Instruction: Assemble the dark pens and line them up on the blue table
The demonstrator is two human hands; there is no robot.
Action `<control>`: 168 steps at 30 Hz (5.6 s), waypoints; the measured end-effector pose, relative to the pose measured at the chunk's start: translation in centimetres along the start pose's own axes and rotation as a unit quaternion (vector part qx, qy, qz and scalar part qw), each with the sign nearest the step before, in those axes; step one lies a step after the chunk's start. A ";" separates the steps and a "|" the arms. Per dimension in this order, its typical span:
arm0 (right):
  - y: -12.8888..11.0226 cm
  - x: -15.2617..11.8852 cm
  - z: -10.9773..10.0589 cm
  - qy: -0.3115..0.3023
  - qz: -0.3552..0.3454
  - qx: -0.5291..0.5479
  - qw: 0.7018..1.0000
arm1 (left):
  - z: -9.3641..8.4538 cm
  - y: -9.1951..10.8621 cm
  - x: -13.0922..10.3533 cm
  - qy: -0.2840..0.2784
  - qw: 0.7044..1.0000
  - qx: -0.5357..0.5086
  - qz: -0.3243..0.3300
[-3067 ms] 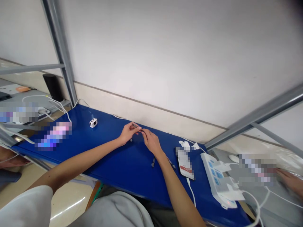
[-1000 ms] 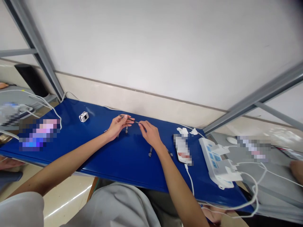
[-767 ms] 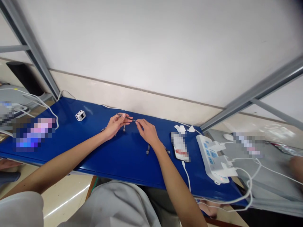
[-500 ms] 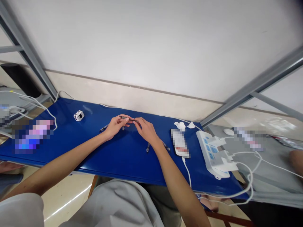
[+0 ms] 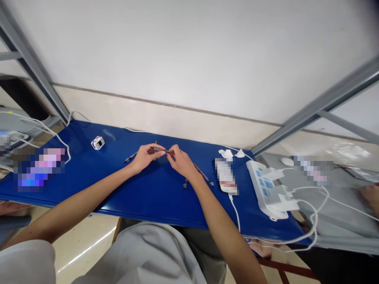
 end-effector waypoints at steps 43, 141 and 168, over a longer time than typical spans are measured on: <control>-0.7 0.3 0.4 -0.006 -0.044 0.025 0.999 | -0.4 0.1 0.5 0.005 1.000 -0.007 0.025; 1.0 0.7 0.4 0.085 0.191 0.511 0.834 | 0.3 1.7 -1.2 0.060 0.908 0.326 0.257; -0.9 -0.1 0.5 0.108 0.279 0.603 0.740 | 1.7 3.9 -2.7 0.026 0.847 0.421 0.325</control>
Point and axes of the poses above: each hand's wrist, its own x-axis towards the middle knuckle, its own z-axis out of the palm, y = z × x, the point moved 4 cm from there along x, towards the middle knuckle, and after that the axes turned 1 degree about -x, right-handed, at the moved point
